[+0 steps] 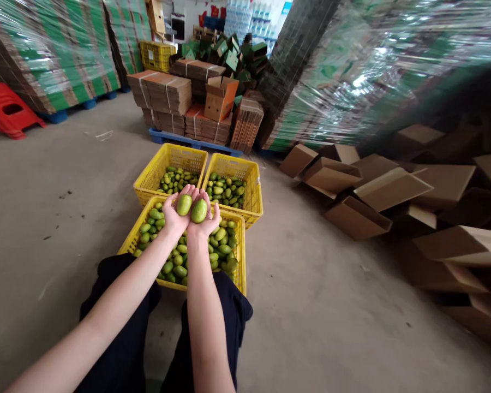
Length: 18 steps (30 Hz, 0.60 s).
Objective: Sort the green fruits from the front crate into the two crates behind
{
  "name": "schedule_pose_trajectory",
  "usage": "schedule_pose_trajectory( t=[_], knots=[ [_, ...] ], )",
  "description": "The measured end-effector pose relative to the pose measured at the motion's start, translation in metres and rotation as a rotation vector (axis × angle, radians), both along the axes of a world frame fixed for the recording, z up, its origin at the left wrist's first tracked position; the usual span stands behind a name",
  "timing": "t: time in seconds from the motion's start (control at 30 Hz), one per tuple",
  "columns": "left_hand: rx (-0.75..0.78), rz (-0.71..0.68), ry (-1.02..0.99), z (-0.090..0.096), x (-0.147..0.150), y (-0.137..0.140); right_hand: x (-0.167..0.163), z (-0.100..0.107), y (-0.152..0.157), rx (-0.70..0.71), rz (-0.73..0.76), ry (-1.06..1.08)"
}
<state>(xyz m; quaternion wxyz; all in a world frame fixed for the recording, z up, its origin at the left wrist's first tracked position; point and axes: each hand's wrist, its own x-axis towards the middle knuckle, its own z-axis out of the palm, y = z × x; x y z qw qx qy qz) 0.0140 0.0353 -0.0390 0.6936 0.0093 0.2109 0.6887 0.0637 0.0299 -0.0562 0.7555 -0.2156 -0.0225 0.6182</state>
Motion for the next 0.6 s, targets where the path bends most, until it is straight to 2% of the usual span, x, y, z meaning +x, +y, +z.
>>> schedule_pose_trajectory(
  t=[0.07, 0.17, 0.3, 0.37, 0.43, 0.5, 0.6],
  knots=[
    [-0.029, 0.007, 0.016, -0.006, -0.002, -0.001, -0.002, -0.007, 0.000, -0.064, 0.016, -0.008],
    [-0.165, 0.013, 0.007, -0.015, -0.007, -0.012, 0.003, -0.019, -0.009, -0.179, 0.060, -0.018],
    [-0.283, -0.030, 0.061, -0.025, -0.018, -0.041, 0.031, -0.023, -0.036, -0.237, 0.167, -0.007],
    [-0.302, -0.155, 0.153, -0.032, -0.023, -0.059, 0.050, -0.020, -0.051, -0.251, 0.178, -0.025],
    [-0.365, -0.361, 0.258, -0.045, -0.025, -0.081, 0.067, -0.018, -0.064, -0.293, 0.172, -0.055],
    [-0.459, -0.592, 0.349, -0.066, -0.025, -0.113, 0.081, -0.018, -0.076, -0.370, 0.192, -0.102],
    [-0.537, -0.811, 0.415, -0.103, -0.029, -0.172, 0.091, -0.025, -0.093, -0.488, 0.303, -0.199]
  ],
)
